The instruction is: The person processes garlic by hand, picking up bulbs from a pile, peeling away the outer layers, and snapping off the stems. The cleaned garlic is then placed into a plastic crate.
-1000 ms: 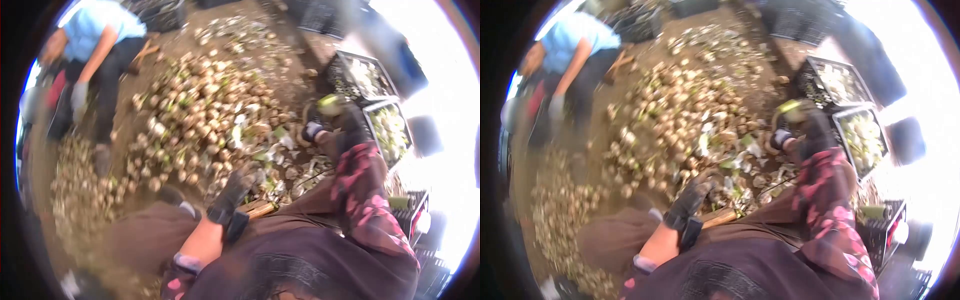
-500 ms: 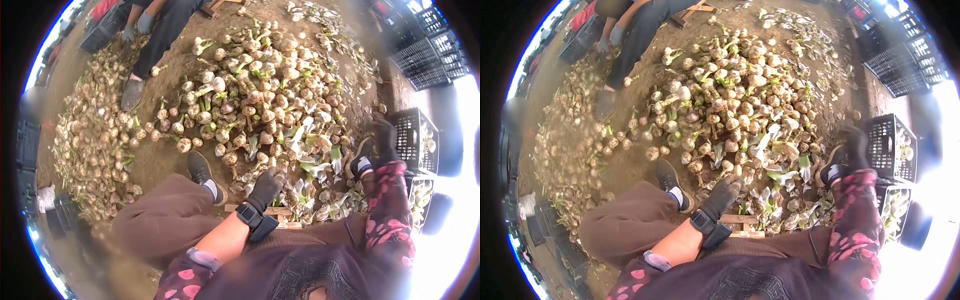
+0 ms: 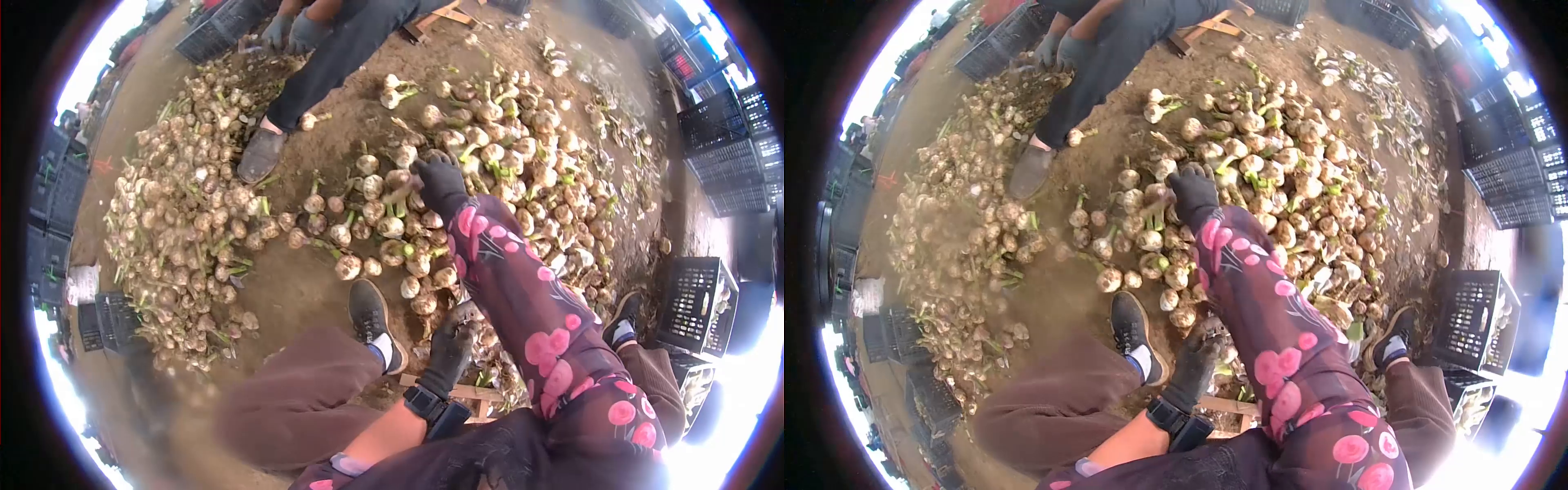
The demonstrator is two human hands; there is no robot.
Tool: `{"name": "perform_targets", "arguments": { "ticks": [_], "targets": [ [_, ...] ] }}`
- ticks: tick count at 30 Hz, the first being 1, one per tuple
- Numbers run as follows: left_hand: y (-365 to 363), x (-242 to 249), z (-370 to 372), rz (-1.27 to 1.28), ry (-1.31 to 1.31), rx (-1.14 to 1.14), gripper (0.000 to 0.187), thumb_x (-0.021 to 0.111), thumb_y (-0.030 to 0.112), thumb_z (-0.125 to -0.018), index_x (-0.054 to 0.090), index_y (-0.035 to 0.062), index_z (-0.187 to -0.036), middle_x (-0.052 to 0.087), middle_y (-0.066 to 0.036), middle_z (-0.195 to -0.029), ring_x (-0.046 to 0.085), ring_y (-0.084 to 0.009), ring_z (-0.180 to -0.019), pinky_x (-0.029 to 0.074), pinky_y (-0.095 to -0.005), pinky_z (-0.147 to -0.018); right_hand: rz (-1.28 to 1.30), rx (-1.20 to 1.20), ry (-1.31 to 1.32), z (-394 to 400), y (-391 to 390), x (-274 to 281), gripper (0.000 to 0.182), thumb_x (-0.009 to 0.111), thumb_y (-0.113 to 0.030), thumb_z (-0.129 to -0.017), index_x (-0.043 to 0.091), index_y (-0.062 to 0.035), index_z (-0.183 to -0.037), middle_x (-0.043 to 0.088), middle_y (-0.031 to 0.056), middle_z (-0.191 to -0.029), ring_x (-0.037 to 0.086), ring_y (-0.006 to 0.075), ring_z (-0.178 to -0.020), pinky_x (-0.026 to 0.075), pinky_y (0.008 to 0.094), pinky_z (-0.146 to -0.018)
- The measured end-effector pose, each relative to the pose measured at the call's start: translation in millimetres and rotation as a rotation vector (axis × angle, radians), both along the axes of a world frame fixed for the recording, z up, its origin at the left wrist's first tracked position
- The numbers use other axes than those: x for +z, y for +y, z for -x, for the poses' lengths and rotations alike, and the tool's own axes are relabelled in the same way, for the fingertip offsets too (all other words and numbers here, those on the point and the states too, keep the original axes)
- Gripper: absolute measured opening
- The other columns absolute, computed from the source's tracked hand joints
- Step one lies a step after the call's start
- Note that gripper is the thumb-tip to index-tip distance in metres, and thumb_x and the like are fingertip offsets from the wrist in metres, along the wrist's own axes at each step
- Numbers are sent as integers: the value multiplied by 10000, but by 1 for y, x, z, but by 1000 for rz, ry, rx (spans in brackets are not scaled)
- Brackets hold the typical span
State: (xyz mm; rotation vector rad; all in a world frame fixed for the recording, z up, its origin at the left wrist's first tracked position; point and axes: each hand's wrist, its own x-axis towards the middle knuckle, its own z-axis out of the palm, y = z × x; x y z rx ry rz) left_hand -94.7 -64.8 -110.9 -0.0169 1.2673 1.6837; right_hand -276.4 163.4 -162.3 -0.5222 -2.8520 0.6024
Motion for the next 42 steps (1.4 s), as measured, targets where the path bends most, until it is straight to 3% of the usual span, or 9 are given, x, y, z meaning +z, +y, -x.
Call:
{"name": "perform_targets", "arguments": {
  "ticks": [6,9,14,18,22,28,32,36,42],
  "targets": [
    [10,7,17,76,188,160,335,486,-11,-873,512,18,-1206,576,-28,-1002,543,-102,-843,462,-231,-761,517,-138,38,-61,11,-7,417,660,-62,-714,515,-69,-1104,551,207,-993,546,398,-949,461,434,-814],
    [7,7,4,98,214,60,330,500,-10,-870,508,-4,-1200,580,-48,-1035,539,-134,-901,451,-262,-812,257,-67,-205,-82,-12,12,654,707,-167,-740,407,-92,-1316,538,233,-1086,536,404,-1044,466,434,-860],
    [2,16,4,-16,136,15,358,476,-55,-825,512,-4,-1178,572,-62,-1064,550,-159,-949,456,-282,-855,64,-279,299,-44,-23,14,489,700,-197,-720,504,-94,-1157,456,205,-1277,492,409,-1102,441,448,-894],
    [-1,16,14,-99,-58,112,343,450,5,-864,504,2,-1202,576,-51,-1075,552,-129,-970,475,-270,-856,-2,-110,-72,-20,-12,-13,540,689,-191,-700,500,-128,-1202,468,189,-1276,508,401,-1091,457,433,-885],
    [4,14,19,-138,51,149,373,453,19,-878,472,19,-1251,579,-61,-1057,587,-144,-945,494,-271,-817,374,-154,15,-38,-3,-2,473,780,-182,-668,568,-106,-1083,625,169,-948,615,295,-890,485,379,-773],
    [7,23,35,93,516,313,380,508,235,-945,451,32,-1262,559,-28,-982,520,-98,-809,455,-248,-721,1003,-109,98,-176,-47,56,566,807,-209,-692,532,-22,-1151,649,133,-978,630,210,-872,492,320,-770],
    [3,46,31,180,563,104,346,579,309,-900,576,-21,-1003,618,-29,-809,556,-142,-689,448,-323,-632,481,-54,46,-240,-103,149,641,818,-174,-655,499,-11,-1187,586,196,-1094,589,316,-1011,486,364,-836],
    [7,85,18,-105,-121,27,216,570,285,-898,630,78,-882,511,55,-654,445,-34,-518,347,-198,-436,546,-112,292,-284,-115,152,740,835,-161,-589,469,-5,-1212,474,229,-1232,496,378,-1118,431,407,-923],
    [3,98,-2,-193,206,-361,202,547,212,-891,615,43,-980,576,24,-717,508,-67,-543,395,-211,-453,248,-215,259,-327,-127,180,683,833,-143,-588,491,-10,-1164,532,206,-1127,507,358,-1099,429,402,-919]
  ]
}}
